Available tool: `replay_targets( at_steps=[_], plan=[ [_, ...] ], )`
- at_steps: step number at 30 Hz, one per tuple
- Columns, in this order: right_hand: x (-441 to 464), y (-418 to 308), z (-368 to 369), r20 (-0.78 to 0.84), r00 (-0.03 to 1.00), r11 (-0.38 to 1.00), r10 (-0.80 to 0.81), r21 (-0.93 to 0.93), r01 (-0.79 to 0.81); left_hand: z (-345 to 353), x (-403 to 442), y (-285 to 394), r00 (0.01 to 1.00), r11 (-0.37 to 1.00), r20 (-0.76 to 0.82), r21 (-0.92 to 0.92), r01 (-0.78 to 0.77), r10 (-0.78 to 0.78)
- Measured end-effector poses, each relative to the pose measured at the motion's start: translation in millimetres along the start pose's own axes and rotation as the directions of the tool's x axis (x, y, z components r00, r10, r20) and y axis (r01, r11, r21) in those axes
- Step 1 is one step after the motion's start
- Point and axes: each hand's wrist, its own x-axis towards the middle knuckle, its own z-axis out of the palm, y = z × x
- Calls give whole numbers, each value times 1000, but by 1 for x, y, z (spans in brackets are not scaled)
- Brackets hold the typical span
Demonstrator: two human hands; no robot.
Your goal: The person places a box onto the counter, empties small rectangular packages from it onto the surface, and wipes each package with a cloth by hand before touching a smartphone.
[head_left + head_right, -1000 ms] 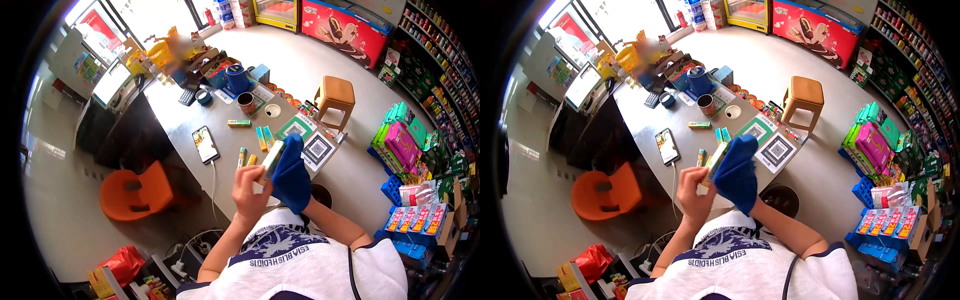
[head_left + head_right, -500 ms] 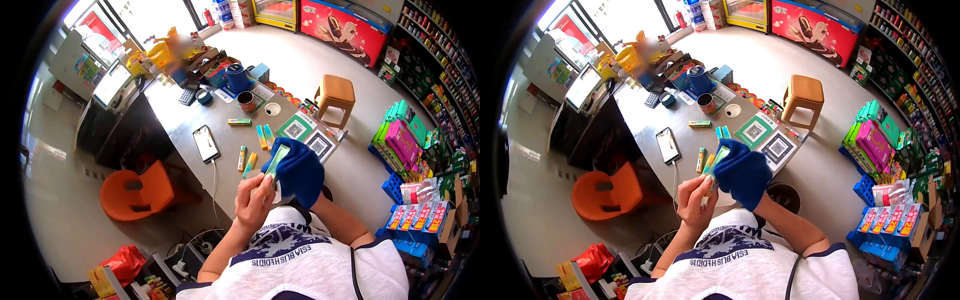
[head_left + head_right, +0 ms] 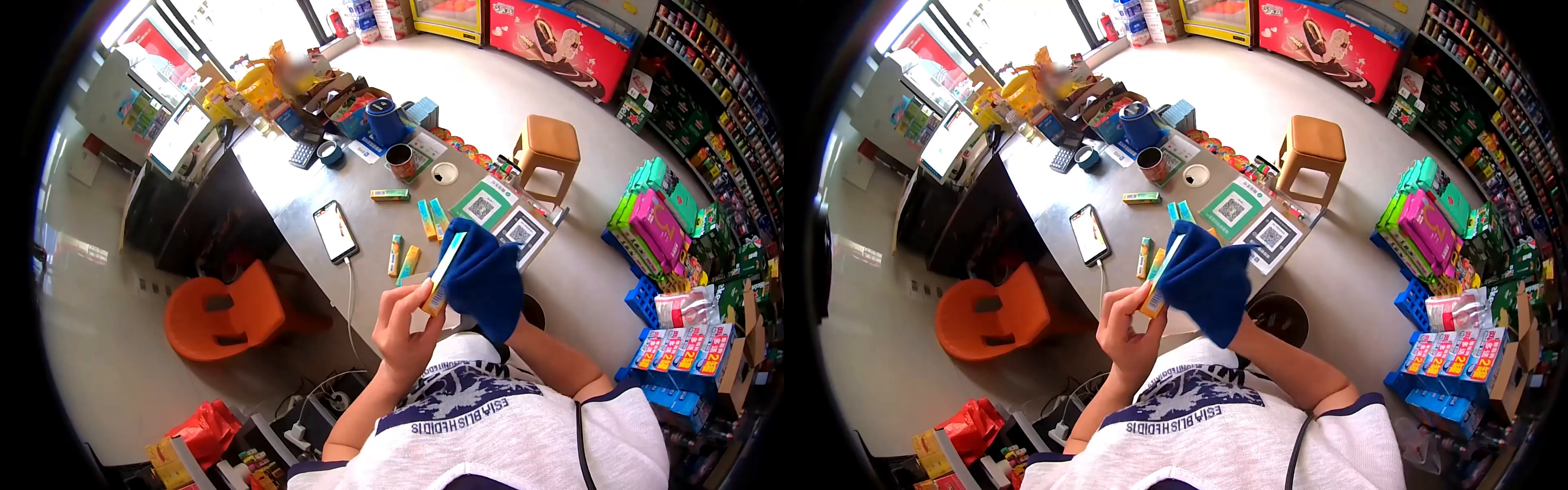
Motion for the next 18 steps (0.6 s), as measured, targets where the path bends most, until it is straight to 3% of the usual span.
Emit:
replay_targets(
  at_steps=[1,3,6,7,9,12,13,15,16,18],
  plan=[
    [-6,8,18,-209,978,919,5,386,78,-2,2,4,998,995,-7,74,-69,69],
    [-7,13,25,-412,908,707,74,664,243,-1,4,3,986,972,-26,170,-159,166],
    [0,36,36,-277,961,725,11,664,183,-2,1,2,982,969,-33,170,-178,186],
    [7,35,8,-121,992,754,-45,647,113,-2,-1,3,984,975,-30,146,-168,175],
    [8,37,20,-150,985,695,81,717,52,-2,-4,4,988,983,-26,101,-152,155],
    [8,50,39,-60,990,643,125,765,-35,0,-9,1,992,993,-62,39,-108,110],
    [8,44,12,-84,996,729,39,684,29,1,-10,1,994,996,-66,6,-90,90],
    [6,44,0,-100,993,758,-62,642,112,2,-12,0,996,997,-74,-60,-54,49],
    [3,45,3,-104,992,713,-73,690,125,1,-12,1,997,996,-68,-90,-27,21],
    [1,43,9,-197,976,486,-90,847,216,1,-12,3,998,988,-57,-150,27,-36]
  ],
)
